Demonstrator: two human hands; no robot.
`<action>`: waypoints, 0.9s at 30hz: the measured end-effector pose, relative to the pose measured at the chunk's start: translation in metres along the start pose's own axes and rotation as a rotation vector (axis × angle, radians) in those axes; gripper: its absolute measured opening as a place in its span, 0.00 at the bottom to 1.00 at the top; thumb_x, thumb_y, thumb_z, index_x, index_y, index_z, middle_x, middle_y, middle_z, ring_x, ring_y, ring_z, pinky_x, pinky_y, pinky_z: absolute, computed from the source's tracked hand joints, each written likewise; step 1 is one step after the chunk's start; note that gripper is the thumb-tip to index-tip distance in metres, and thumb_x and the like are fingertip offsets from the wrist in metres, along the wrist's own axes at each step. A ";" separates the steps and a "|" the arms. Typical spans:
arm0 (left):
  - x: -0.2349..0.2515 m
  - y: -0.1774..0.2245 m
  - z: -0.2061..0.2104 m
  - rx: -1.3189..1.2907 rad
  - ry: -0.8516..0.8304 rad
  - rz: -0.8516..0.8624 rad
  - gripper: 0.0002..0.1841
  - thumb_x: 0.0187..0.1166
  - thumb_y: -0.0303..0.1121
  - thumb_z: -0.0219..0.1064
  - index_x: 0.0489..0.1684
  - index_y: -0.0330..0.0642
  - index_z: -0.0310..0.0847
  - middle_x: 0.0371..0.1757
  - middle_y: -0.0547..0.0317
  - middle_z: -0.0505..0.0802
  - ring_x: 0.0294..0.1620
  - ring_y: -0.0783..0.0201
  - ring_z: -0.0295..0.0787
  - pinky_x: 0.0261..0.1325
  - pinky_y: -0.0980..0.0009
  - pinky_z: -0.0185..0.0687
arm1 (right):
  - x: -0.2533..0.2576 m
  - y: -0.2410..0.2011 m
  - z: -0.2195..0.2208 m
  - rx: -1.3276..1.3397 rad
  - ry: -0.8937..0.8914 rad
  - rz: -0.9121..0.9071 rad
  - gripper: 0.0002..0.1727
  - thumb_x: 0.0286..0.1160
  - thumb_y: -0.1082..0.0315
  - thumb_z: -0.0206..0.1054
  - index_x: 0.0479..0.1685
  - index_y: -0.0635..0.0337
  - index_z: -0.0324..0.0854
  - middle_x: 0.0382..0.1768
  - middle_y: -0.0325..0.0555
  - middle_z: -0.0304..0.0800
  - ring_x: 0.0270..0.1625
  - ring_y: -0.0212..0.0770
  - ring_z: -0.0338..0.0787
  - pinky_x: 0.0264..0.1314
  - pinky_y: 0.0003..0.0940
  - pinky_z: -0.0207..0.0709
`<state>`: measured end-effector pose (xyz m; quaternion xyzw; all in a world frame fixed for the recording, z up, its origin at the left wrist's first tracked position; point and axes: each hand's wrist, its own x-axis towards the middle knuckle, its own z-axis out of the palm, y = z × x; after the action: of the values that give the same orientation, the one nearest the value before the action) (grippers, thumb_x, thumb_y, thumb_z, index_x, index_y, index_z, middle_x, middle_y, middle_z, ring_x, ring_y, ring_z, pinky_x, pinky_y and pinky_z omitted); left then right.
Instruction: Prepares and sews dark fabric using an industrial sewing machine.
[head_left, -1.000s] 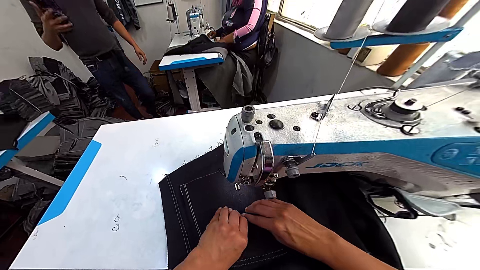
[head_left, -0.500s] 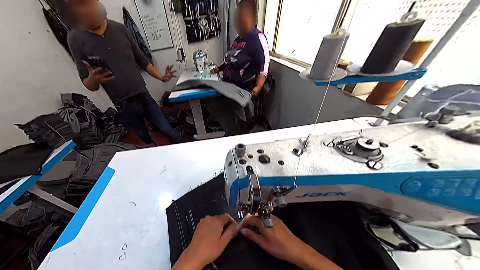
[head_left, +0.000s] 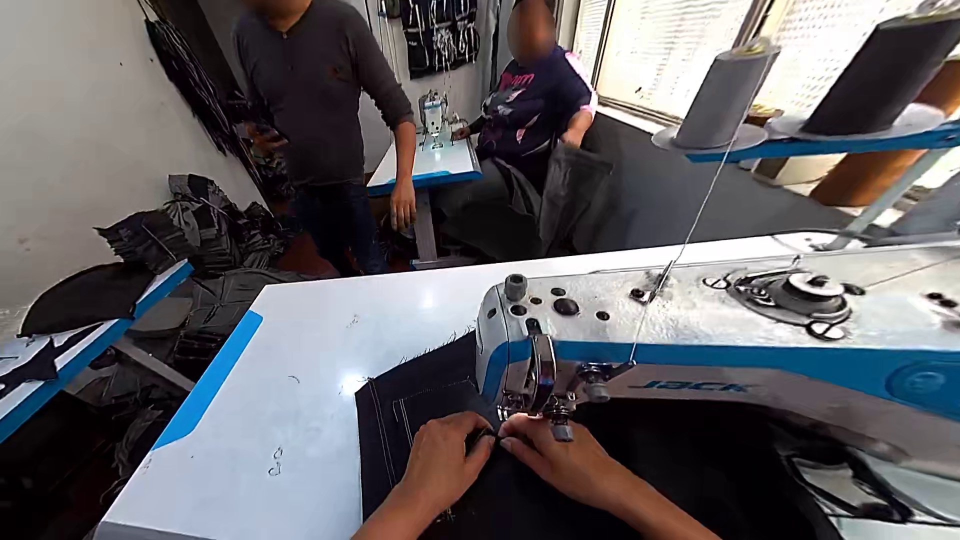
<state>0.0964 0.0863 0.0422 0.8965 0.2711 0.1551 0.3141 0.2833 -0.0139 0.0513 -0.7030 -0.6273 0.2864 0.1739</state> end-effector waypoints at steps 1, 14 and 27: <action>0.001 0.000 0.000 -0.021 -0.002 -0.025 0.16 0.83 0.40 0.62 0.52 0.38 0.90 0.45 0.51 0.96 0.45 0.57 0.94 0.54 0.56 0.87 | 0.000 -0.001 -0.002 -0.005 -0.019 0.010 0.21 0.89 0.55 0.55 0.62 0.60 0.86 0.54 0.60 0.92 0.61 0.61 0.89 0.65 0.64 0.74; -0.015 0.003 0.025 0.723 0.534 0.666 0.12 0.75 0.25 0.62 0.30 0.46 0.93 0.31 0.62 0.91 0.32 0.63 0.85 0.30 0.71 0.76 | 0.003 0.000 -0.005 0.008 -0.044 0.035 0.22 0.89 0.53 0.52 0.59 0.56 0.86 0.51 0.55 0.91 0.59 0.55 0.89 0.63 0.59 0.74; -0.016 -0.005 0.027 0.602 0.496 0.627 0.08 0.74 0.27 0.66 0.32 0.44 0.94 0.32 0.60 0.91 0.30 0.62 0.87 0.28 0.74 0.81 | 0.000 0.009 0.006 -0.004 0.110 -0.104 0.24 0.89 0.48 0.55 0.51 0.58 0.89 0.44 0.53 0.93 0.52 0.54 0.92 0.55 0.59 0.78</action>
<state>0.0941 0.0673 0.0174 0.9219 0.0879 0.3654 -0.0940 0.2867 -0.0156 0.0413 -0.6844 -0.6531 0.2368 0.2213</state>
